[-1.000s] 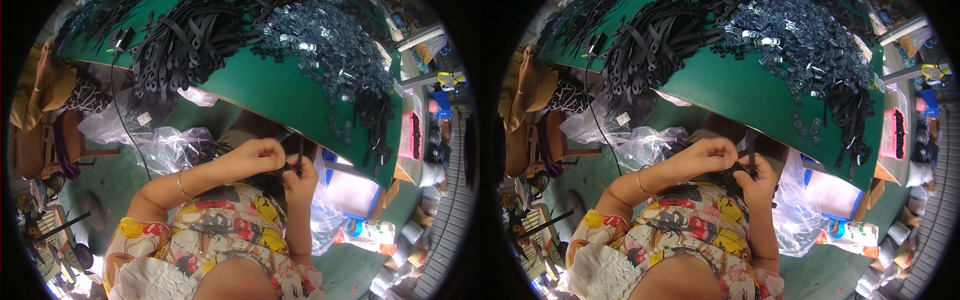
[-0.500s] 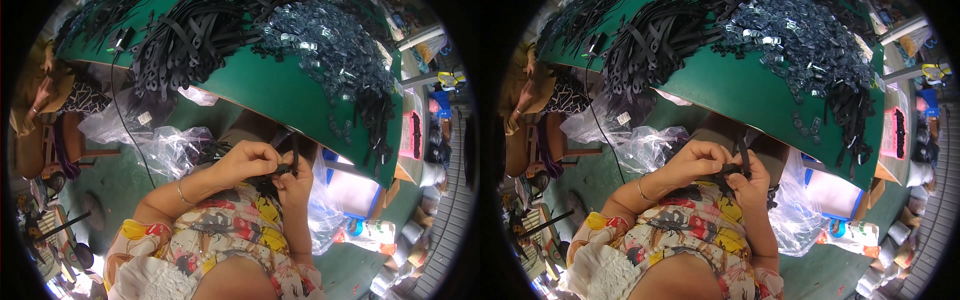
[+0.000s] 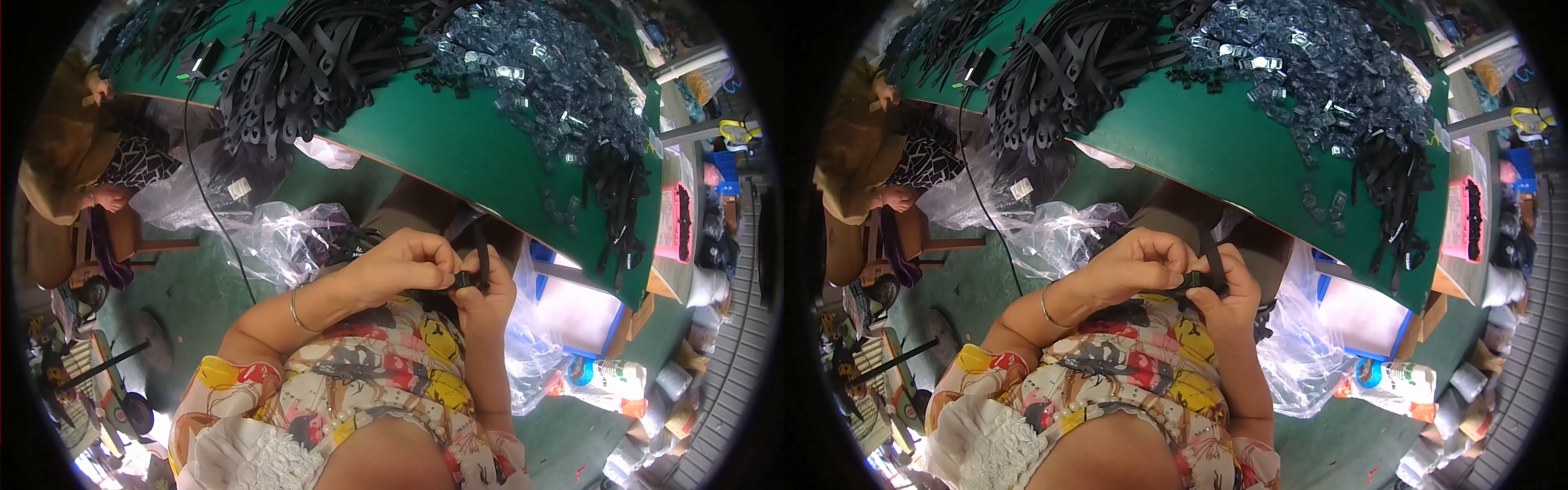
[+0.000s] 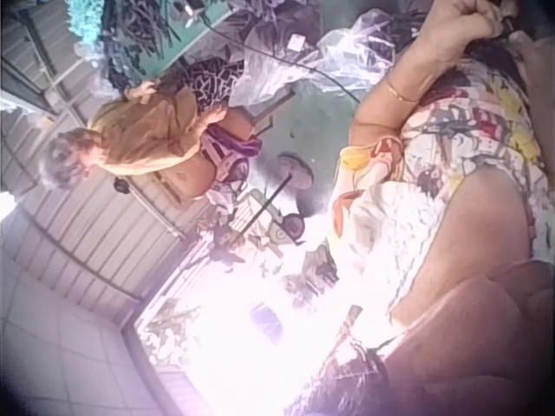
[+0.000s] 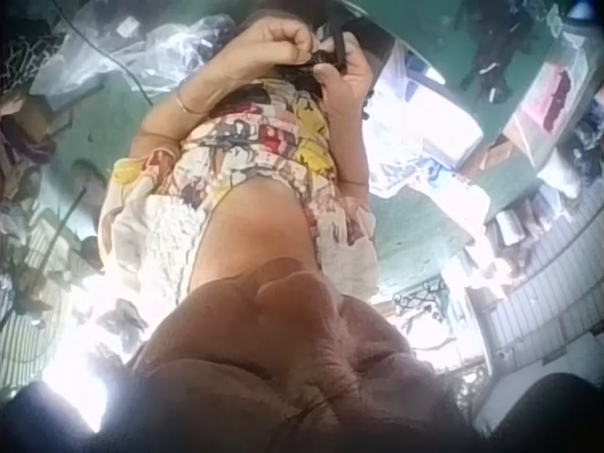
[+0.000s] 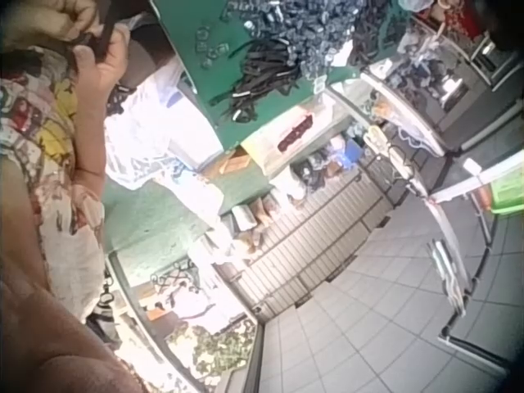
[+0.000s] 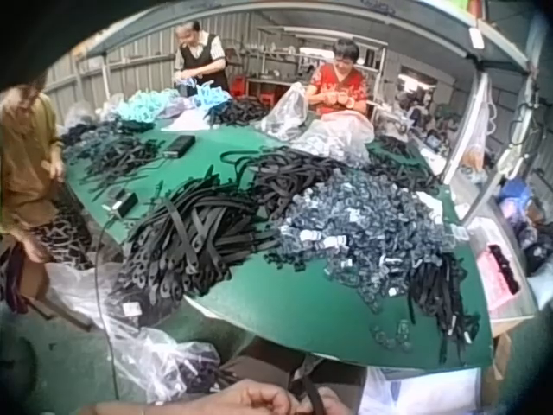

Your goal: The person assembles small clear plastic components onto black plastic straps by hand at a factory workbench.

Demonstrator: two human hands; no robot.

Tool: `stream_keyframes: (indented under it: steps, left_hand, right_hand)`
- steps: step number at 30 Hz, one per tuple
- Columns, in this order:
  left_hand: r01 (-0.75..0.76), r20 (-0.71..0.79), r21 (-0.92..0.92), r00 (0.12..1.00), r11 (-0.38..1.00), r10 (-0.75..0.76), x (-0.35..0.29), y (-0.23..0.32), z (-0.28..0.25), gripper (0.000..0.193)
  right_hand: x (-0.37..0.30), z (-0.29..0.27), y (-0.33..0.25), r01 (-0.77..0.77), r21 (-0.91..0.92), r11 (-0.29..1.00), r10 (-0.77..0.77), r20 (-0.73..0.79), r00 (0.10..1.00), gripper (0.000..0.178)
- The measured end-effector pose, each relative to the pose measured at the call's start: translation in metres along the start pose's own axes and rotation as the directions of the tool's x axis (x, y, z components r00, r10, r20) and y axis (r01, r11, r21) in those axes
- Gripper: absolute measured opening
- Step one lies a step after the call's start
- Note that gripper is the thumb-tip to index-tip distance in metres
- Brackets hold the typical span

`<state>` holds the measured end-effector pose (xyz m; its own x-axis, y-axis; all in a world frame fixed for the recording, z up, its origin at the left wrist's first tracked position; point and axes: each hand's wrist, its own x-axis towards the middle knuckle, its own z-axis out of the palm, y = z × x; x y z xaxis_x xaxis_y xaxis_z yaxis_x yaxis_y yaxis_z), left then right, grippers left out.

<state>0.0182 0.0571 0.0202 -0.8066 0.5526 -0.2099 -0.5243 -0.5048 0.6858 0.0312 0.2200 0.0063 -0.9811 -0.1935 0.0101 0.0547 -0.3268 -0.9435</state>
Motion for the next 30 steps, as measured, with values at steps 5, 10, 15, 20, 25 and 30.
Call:
stream_keyframes:
  steps: [5, 10, 15, 20, 25, 30]
  left_hand:
    - [0.021, 0.072, -0.035, 0.997, 0.999, -0.018, -0.001, 0.001, -0.006, 0.004]
    - [0.019, 0.095, 0.026, 0.995, 0.999, -0.022, 0.000, -0.002, -0.011, 0.006]
    - [0.015, 0.041, -0.042, 0.999, 0.999, -0.014, -0.001, -0.002, -0.004, 0.009]
    - [-0.005, 0.048, -0.149, 0.999, 0.989, 0.012, 0.000, -0.008, -0.004, 0.012]
    - [0.015, 0.025, -0.135, 1.000, 0.991, -0.012, -0.001, -0.012, -0.005, 0.010]
    - [-0.073, -0.034, -0.124, 0.997, 0.990, 0.069, 0.003, -0.016, -0.001, 0.009]
  right_hand:
    - [0.000, -0.006, -0.003, 0.057, -0.097, 0.994, -0.051, 0.063, 0.997, 0.035]
    - [-0.002, -0.006, 0.003, 0.012, -0.049, 0.999, -0.010, 0.041, 0.999, 0.036]
    - [-0.001, -0.007, 0.001, 0.028, -0.072, 0.997, -0.026, 0.028, 0.999, 0.035]
    - [0.002, -0.007, 0.000, 0.092, -0.069, 0.993, -0.090, 0.025, 0.996, 0.035]
    - [-0.003, -0.013, 0.006, 0.059, -0.129, 0.990, -0.053, 0.047, 0.997, 0.038]
    - [0.004, -0.016, -0.003, 0.221, -0.351, 0.910, -0.234, 0.007, 0.972, 0.030]
